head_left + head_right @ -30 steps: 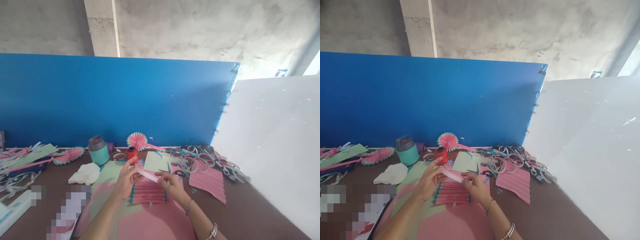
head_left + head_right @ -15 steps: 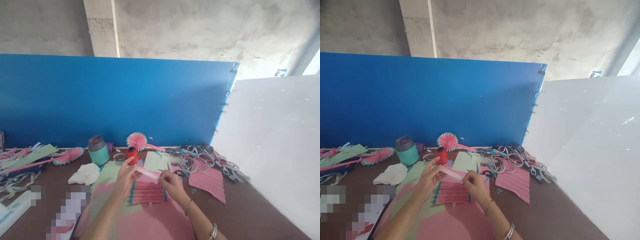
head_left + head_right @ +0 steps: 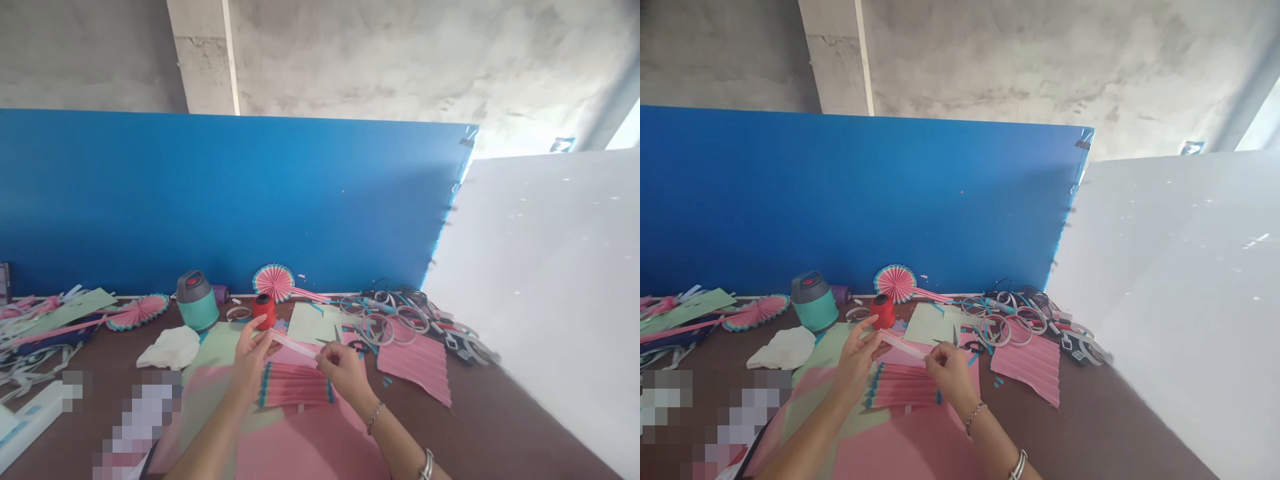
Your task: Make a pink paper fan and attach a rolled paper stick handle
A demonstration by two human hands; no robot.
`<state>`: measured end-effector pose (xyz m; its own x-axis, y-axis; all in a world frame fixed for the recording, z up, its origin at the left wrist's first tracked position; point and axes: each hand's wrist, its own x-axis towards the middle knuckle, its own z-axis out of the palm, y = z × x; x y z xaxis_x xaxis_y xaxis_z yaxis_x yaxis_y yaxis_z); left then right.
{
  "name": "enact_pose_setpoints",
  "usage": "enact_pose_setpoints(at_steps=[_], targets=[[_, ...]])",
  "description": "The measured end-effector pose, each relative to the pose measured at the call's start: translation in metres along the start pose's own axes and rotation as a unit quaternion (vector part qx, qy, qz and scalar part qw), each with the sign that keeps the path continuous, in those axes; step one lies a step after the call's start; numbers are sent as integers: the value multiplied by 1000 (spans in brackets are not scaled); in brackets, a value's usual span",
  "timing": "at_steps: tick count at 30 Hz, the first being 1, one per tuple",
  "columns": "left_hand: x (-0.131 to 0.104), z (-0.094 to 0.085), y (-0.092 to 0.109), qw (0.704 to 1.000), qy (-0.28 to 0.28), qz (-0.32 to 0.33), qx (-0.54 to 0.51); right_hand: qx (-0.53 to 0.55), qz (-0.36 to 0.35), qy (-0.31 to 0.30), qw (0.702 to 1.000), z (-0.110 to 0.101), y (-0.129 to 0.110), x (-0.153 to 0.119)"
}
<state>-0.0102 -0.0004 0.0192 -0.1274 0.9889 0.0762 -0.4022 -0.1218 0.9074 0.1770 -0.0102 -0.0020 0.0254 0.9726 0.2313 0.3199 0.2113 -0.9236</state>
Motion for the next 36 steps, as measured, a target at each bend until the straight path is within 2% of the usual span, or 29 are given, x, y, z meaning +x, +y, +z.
enact_pose_setpoints(at_steps=[3,6,8,10,16,20,25,29,33,36], targets=[[0,2,-5,997,-4,-30,-68,12,3,20,1000,0,0,1],[-5,7,-9,987,-75,-76,-120,26,12,30,999,-1,0,2],[-10,13,-12,980,-130,-102,-115,24,11,32,999,-2,-1,2],[-15,19,-16,978,-145,-122,-84,12,-4,32,999,-2,-2,2],[-18,25,-28,989,-73,-125,-31,-14,-61,22,998,4,-5,-2],[-14,23,-28,992,-28,-125,-11,-36,-38,13,999,5,-8,-4],[-15,24,-26,994,-34,-103,9,-81,-12,5,997,0,-13,-3],[-18,27,-26,995,-15,-93,14,-115,-15,7,993,-1,-14,-4],[-23,31,-21,995,-19,-90,30,-153,-27,30,987,1,-12,-5],[-20,27,-15,997,-5,-76,21,-163,-28,46,985,-5,-6,-2]])
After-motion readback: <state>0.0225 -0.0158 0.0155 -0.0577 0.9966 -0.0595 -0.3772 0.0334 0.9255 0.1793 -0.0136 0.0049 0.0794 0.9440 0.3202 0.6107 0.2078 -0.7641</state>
